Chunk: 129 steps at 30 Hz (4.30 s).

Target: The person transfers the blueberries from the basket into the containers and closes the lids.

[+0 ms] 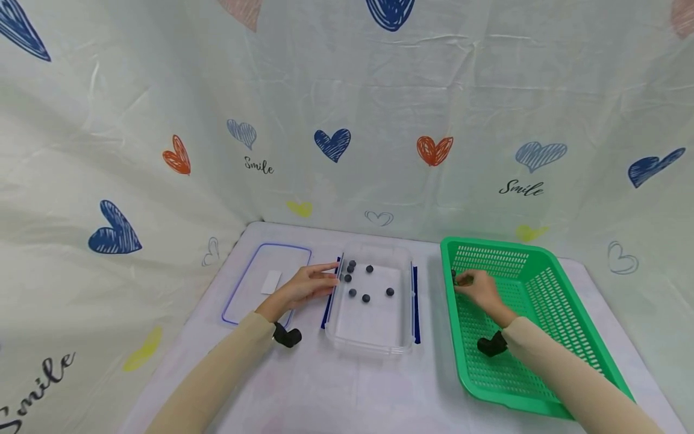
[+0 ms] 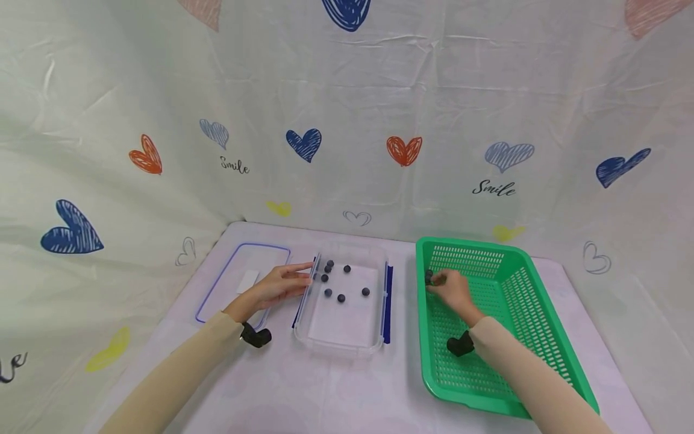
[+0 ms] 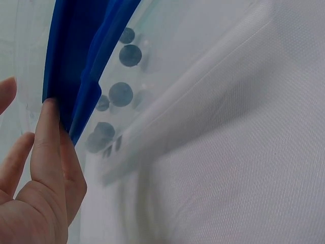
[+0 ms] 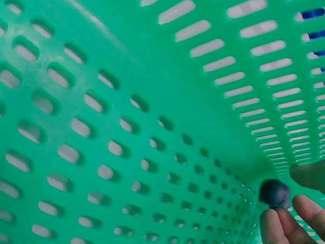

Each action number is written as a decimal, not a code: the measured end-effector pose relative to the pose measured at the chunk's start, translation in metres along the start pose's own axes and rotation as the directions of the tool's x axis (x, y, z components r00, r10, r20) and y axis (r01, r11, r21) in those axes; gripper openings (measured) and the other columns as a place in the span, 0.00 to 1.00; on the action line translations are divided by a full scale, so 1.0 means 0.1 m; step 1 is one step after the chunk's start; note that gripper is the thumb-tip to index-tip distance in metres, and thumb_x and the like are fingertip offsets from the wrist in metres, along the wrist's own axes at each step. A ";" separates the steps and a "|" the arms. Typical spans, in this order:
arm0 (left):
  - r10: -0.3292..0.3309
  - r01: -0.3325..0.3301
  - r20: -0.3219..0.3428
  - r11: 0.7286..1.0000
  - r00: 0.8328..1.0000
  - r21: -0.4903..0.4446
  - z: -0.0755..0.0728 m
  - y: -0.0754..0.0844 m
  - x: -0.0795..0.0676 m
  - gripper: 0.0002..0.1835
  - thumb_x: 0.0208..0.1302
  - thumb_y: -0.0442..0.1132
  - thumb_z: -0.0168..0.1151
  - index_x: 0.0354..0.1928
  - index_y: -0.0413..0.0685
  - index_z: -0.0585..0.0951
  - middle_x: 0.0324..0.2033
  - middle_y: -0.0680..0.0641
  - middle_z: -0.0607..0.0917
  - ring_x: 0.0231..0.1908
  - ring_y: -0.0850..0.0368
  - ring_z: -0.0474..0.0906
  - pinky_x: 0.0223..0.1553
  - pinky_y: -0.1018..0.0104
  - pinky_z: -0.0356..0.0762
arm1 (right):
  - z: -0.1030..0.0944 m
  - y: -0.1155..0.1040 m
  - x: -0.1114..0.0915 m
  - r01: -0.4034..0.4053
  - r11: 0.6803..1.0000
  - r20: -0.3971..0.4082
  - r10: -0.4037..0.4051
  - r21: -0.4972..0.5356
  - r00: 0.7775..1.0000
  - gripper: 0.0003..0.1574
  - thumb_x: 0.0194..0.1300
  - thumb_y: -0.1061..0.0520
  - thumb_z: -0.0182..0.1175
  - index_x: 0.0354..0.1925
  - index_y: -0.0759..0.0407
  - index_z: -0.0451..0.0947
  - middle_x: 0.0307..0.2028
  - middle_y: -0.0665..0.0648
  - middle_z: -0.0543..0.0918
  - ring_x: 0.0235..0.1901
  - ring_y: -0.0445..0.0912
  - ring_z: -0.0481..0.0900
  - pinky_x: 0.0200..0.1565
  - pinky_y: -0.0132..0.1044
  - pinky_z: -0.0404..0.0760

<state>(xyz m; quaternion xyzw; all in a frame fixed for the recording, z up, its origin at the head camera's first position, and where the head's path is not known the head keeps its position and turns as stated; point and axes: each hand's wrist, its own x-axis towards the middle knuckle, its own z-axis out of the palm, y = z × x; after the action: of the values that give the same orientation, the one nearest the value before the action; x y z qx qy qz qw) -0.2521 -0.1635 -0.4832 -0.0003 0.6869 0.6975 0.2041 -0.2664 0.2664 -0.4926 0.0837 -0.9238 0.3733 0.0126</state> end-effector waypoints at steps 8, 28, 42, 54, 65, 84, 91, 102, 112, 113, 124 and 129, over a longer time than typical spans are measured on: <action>0.000 0.000 -0.003 1.000 1.000 0.001 0.01 -0.01 0.01 0.31 0.66 0.31 0.66 0.70 0.45 0.72 0.51 0.42 0.81 0.51 0.50 0.82 0.52 0.61 0.82 | 0.07 0.04 -0.01 0.026 1.000 -0.034 -0.027 -0.006 0.999 0.08 0.61 0.70 0.67 0.39 0.75 0.82 0.36 0.70 0.85 0.38 0.63 0.83 0.36 0.50 0.86; 0.002 -0.002 0.009 1.000 1.000 0.008 0.00 -0.02 0.00 0.32 0.66 0.32 0.67 0.71 0.45 0.70 0.55 0.37 0.79 0.52 0.49 0.81 0.52 0.62 0.81 | 0.09 0.06 0.01 0.061 0.998 -0.060 -0.061 0.007 0.996 0.04 0.57 0.73 0.67 0.33 0.75 0.81 0.31 0.67 0.84 0.34 0.61 0.83 0.36 0.50 0.86; 0.003 -0.003 0.004 1.000 1.000 0.007 -0.01 -0.01 -0.01 0.32 0.66 0.32 0.67 0.71 0.45 0.70 0.55 0.37 0.79 0.58 0.40 0.77 0.52 0.62 0.81 | -0.13 0.06 -0.03 0.007 0.999 -0.090 -0.002 0.047 0.996 0.07 0.58 0.69 0.69 0.36 0.74 0.83 0.33 0.66 0.84 0.32 0.53 0.81 0.29 0.38 0.82; -0.002 0.002 -0.006 1.000 1.000 0.000 0.01 0.00 -0.01 0.31 0.66 0.31 0.66 0.71 0.44 0.71 0.55 0.38 0.79 0.57 0.42 0.78 0.52 0.61 0.82 | -0.31 0.04 -0.06 -0.051 0.998 -0.072 0.054 0.041 0.996 0.10 0.63 0.64 0.68 0.40 0.72 0.83 0.38 0.67 0.83 0.34 0.55 0.82 0.32 0.44 0.84; 0.008 -0.007 0.018 1.000 1.000 -0.016 -0.02 -0.01 0.00 0.31 0.66 0.31 0.66 0.71 0.45 0.70 0.54 0.38 0.79 0.53 0.48 0.80 0.53 0.62 0.81 | -0.48 -0.02 -0.10 -0.047 0.999 -0.064 0.048 0.013 0.997 0.12 0.65 0.61 0.67 0.42 0.71 0.83 0.40 0.67 0.84 0.42 0.62 0.81 0.37 0.50 0.85; 0.003 -0.002 0.023 1.000 1.000 -0.005 -0.02 -0.01 0.00 0.31 0.66 0.32 0.66 0.71 0.46 0.71 0.53 0.41 0.81 0.57 0.43 0.78 0.53 0.62 0.81 | -0.68 -0.25 -0.09 -0.069 0.996 -0.041 0.071 0.050 0.997 0.15 0.66 0.56 0.67 0.45 0.68 0.82 0.46 0.67 0.83 0.48 0.63 0.79 0.44 0.55 0.83; 0.005 -0.005 0.017 1.000 1.000 -0.001 -0.04 -0.03 0.01 0.31 0.66 0.32 0.66 0.71 0.45 0.71 0.51 0.42 0.82 0.57 0.42 0.78 0.53 0.61 0.81 | -0.76 -0.35 -0.11 -0.079 0.994 -0.032 0.082 0.075 0.996 0.16 0.67 0.57 0.66 0.47 0.68 0.82 0.47 0.68 0.82 0.47 0.61 0.79 0.47 0.57 0.82; 0.013 -0.013 0.023 1.000 1.000 -0.002 -0.03 -0.02 0.00 0.32 0.66 0.32 0.66 0.71 0.45 0.70 0.52 0.41 0.81 0.58 0.41 0.77 0.53 0.61 0.81 | -0.86 -0.44 -0.13 -0.081 0.991 -0.008 0.082 0.107 0.997 0.21 0.67 0.53 0.67 0.49 0.68 0.80 0.52 0.68 0.79 0.43 0.48 0.79 0.47 0.53 0.81; 0.009 -0.009 0.018 1.000 1.000 -0.002 -0.03 -0.01 0.01 0.32 0.66 0.32 0.67 0.71 0.46 0.71 0.51 0.43 0.81 0.58 0.41 0.77 0.53 0.61 0.81 | -0.89 -0.61 -0.14 -0.066 0.986 0.037 0.062 0.152 0.997 0.24 0.67 0.52 0.67 0.51 0.70 0.79 0.53 0.68 0.80 0.41 0.39 0.79 0.51 0.57 0.79; 0.008 -0.007 0.016 1.000 1.000 -0.003 -0.03 -0.01 0.01 0.32 0.66 0.32 0.67 0.71 0.46 0.71 0.51 0.42 0.81 0.58 0.41 0.77 0.53 0.61 0.81 | -0.88 -0.63 -0.14 -0.066 0.985 0.040 0.060 0.161 0.997 0.24 0.67 0.52 0.67 0.51 0.70 0.79 0.53 0.68 0.80 0.40 0.38 0.79 0.52 0.58 0.78; 0.004 -0.004 0.013 1.000 1.000 0.000 -0.02 -0.02 0.00 0.32 0.66 0.32 0.66 0.71 0.46 0.71 0.53 0.41 0.81 0.59 0.40 0.76 0.53 0.61 0.81 | -0.81 -0.84 -0.10 -0.047 0.979 0.074 0.033 0.199 0.997 0.23 0.67 0.53 0.67 0.51 0.69 0.79 0.51 0.66 0.82 0.41 0.39 0.80 0.53 0.56 0.78; 0.002 -0.001 0.012 1.000 1.000 -0.006 -0.02 0.00 0.00 0.31 0.66 0.31 0.66 0.71 0.46 0.71 0.51 0.42 0.81 0.59 0.40 0.76 0.53 0.61 0.81 | -0.74 -0.95 -0.05 -0.033 0.974 0.091 0.013 0.223 0.996 0.23 0.67 0.53 0.67 0.51 0.70 0.79 0.52 0.68 0.81 0.43 0.43 0.81 0.55 0.57 0.77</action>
<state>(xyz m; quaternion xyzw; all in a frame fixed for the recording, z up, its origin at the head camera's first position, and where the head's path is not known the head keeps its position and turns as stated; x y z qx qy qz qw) -0.2520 -0.1651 -0.4836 0.0038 0.6838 0.6995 0.2076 -0.2489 0.2509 -0.3740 0.0904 -0.8763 0.4712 -0.0425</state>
